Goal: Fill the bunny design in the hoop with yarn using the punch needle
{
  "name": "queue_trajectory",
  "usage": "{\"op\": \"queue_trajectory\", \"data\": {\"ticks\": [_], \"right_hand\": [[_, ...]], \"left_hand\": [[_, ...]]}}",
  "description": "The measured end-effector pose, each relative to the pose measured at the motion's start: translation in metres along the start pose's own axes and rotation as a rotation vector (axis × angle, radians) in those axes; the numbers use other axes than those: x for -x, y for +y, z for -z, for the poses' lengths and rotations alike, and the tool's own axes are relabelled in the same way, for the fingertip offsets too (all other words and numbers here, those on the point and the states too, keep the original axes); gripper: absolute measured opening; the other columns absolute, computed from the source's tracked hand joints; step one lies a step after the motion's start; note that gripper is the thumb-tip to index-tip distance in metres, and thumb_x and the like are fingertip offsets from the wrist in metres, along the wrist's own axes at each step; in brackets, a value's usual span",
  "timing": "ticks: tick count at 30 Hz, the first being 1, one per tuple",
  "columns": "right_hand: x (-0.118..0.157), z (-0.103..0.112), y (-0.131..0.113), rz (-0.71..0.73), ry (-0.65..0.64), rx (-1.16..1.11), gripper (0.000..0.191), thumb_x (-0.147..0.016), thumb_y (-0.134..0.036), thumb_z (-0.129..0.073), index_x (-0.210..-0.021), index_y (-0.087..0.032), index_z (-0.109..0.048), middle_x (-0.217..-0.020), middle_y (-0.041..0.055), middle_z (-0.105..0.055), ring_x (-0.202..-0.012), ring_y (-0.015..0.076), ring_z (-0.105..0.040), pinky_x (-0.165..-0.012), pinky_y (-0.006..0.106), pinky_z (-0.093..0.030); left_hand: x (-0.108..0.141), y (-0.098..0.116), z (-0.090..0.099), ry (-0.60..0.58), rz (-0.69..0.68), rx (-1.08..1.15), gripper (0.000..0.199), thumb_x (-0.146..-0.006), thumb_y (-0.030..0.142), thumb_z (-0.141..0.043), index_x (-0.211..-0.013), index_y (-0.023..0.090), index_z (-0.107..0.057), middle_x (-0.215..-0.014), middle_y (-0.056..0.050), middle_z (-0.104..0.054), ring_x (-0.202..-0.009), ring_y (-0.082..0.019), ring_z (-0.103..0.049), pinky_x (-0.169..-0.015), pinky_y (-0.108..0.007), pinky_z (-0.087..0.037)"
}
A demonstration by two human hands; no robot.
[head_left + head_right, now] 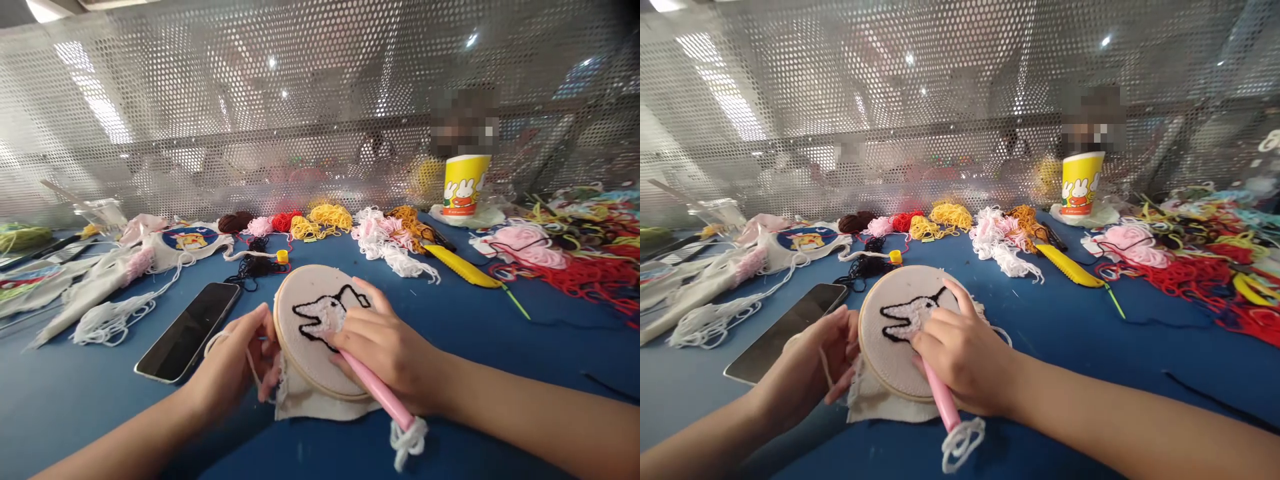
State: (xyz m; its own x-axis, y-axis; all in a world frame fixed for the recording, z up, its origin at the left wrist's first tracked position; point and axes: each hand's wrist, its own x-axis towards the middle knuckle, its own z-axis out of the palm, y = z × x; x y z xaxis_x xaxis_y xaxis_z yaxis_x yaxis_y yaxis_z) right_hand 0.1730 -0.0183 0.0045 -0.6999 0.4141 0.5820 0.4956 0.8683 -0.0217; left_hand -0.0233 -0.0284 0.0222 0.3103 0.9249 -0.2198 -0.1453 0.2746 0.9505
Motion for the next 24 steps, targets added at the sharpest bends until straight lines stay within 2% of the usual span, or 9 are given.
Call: {"op": "queue_trajectory", "data": {"ticks": [2, 3, 6, 10, 14, 18, 21, 24], "right_hand": [[0.003, -0.004, 0.001, 0.025, 0.012, 0.004, 0.015, -0.077, -0.015, -0.043, -0.077, -0.014, -0.058, -0.059, 0.0001, -0.052, -0.06, 0.0124, -0.046, -0.095, 0.047, -0.019], [0.005, -0.006, 0.001, 0.032, 0.018, 0.006, 0.015, -0.076, -0.015, -0.042, -0.076, -0.014, -0.058, -0.058, 0.0, -0.052, -0.059, 0.0124, -0.045, -0.094, 0.047, -0.02], [0.009, -0.01, 0.001, 0.036, 0.025, 0.001, 0.016, -0.076, -0.015, -0.042, -0.077, -0.014, -0.058, -0.059, 0.0005, -0.052, -0.061, 0.0129, -0.044, -0.092, 0.046, -0.023], [0.011, -0.012, 0.003, -0.057, 0.038, -0.147, 0.015, -0.077, -0.013, -0.042, -0.084, -0.015, -0.055, -0.066, 0.0006, -0.054, -0.066, 0.0124, -0.047, -0.088, 0.042, -0.029], [0.01, -0.015, 0.008, -0.128, 0.146, -0.291, 0.014, -0.076, -0.009, -0.044, -0.084, -0.017, -0.051, -0.069, -0.001, -0.055, -0.068, 0.0106, -0.049, -0.082, 0.035, -0.035], [0.007, -0.012, 0.007, -0.141, 0.246, -0.261, 0.003, -0.074, -0.014, -0.048, -0.074, -0.016, -0.047, -0.061, -0.002, -0.051, -0.06, 0.0102, -0.048, -0.078, 0.035, -0.039], [0.005, -0.004, 0.004, -0.271, 0.242, -0.322, 0.007, -0.074, -0.019, -0.048, -0.068, -0.017, -0.044, -0.059, -0.001, -0.05, -0.06, 0.0112, -0.049, -0.066, 0.029, -0.042], [0.004, 0.003, 0.002, -0.403, 0.219, -0.454, 0.012, -0.077, -0.023, -0.044, -0.066, -0.018, -0.041, -0.057, -0.0022, -0.049, -0.052, 0.009, -0.045, -0.05, 0.023, -0.038]], "left_hand": [[-0.002, -0.001, -0.001, -0.008, 0.112, -0.052, 0.018, -0.079, 0.036, -0.039, -0.072, 0.02, -0.04, -0.033, 0.007, -0.046, -0.025, -0.006, -0.039, -0.024, -0.01, -0.026], [-0.003, -0.002, -0.001, -0.03, 0.159, -0.101, 0.014, -0.079, 0.034, -0.041, -0.08, 0.02, -0.04, -0.033, 0.006, -0.049, -0.026, -0.007, -0.042, -0.024, -0.01, -0.028], [-0.003, -0.002, -0.001, -0.111, 0.224, -0.197, 0.024, -0.078, 0.03, -0.045, -0.097, 0.019, -0.036, -0.04, 0.004, -0.057, -0.031, -0.009, -0.051, -0.03, -0.013, -0.04], [-0.001, -0.001, -0.001, -0.125, 0.119, -0.216, 0.034, -0.078, 0.03, -0.049, -0.105, 0.02, -0.032, -0.053, 0.004, -0.06, -0.038, -0.01, -0.058, -0.036, -0.016, -0.046], [0.002, -0.002, 0.002, -0.188, 0.007, -0.266, 0.047, -0.078, 0.032, -0.048, -0.114, 0.022, -0.02, -0.059, 0.003, -0.062, -0.049, -0.014, -0.062, -0.047, -0.023, -0.052], [0.003, -0.004, 0.004, -0.258, 0.009, -0.305, 0.057, -0.08, 0.034, -0.044, -0.122, 0.022, -0.007, -0.059, 0.001, -0.064, -0.053, -0.015, -0.063, -0.051, -0.024, -0.052], [0.003, -0.004, 0.005, -0.261, 0.014, -0.313, 0.058, -0.081, 0.033, -0.043, -0.123, 0.022, -0.004, -0.059, 0.0, -0.064, -0.052, -0.014, -0.063, -0.05, -0.023, -0.051], [0.003, -0.003, 0.004, -0.247, 0.038, -0.328, 0.056, -0.082, 0.031, -0.042, -0.122, 0.022, -0.004, -0.058, 0.0, -0.064, -0.051, -0.014, -0.062, -0.048, -0.021, -0.049]]}}
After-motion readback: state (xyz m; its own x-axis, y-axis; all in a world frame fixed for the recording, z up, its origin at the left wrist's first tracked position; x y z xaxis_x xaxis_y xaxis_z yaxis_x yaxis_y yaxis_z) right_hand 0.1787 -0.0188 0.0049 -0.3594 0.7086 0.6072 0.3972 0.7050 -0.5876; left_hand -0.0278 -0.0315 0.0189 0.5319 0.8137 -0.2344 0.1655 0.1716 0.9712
